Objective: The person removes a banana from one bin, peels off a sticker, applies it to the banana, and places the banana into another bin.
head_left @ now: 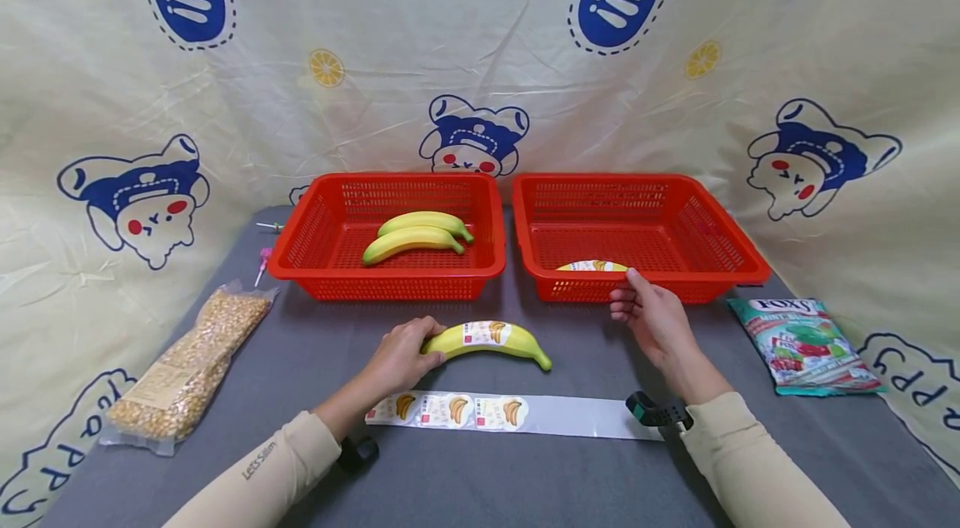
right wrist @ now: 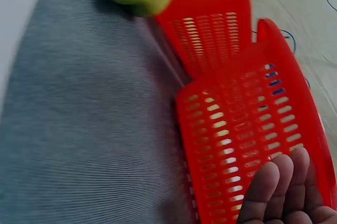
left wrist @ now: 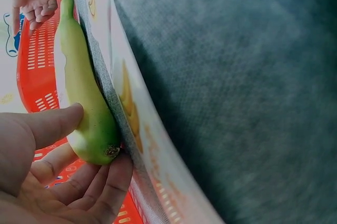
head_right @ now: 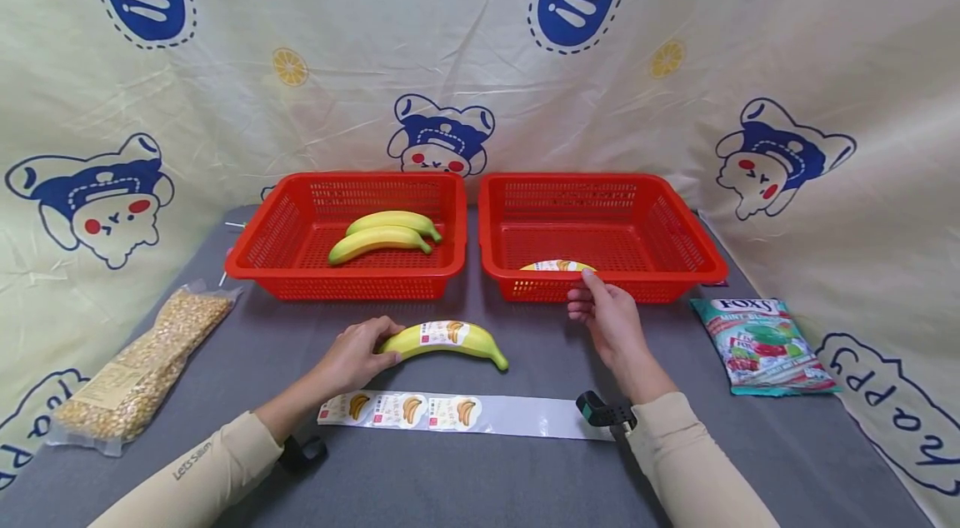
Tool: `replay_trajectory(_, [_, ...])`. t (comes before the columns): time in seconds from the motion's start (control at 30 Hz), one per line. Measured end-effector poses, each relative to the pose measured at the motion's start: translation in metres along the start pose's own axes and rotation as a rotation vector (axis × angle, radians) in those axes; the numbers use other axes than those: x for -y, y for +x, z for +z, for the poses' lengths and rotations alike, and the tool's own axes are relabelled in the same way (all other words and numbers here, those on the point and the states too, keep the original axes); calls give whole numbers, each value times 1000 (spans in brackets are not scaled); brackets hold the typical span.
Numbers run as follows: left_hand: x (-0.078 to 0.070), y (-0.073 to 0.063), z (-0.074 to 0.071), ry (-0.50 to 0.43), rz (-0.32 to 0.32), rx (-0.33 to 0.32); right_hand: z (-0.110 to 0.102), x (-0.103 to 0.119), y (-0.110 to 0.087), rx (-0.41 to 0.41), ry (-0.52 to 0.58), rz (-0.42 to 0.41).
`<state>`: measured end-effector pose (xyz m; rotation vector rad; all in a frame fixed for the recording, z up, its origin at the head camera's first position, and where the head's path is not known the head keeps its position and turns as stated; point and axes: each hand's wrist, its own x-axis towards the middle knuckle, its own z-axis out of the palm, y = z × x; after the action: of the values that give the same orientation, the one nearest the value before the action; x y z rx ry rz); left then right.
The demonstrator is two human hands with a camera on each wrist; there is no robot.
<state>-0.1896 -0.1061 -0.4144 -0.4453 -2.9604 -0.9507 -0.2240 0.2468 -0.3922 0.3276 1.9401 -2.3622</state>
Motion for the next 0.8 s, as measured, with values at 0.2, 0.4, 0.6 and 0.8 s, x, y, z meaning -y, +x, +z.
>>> replay_trajectory(0.2, [1,-1,0,-4,5,-1,1,5,0,-25,88,-5])
replay_trajectory(0.4, [-2,-2,-5,-62,-29,-8,0,5,-1,-16,94,-2])
replay_trajectory(0.6, [-30,8,-24,-257,7,-68,-1,5,1,-5,87,-6])
replay_trajectory(0.8, [-71,37,-38,-296,56,-109,-3,4,1,18,99,-21])
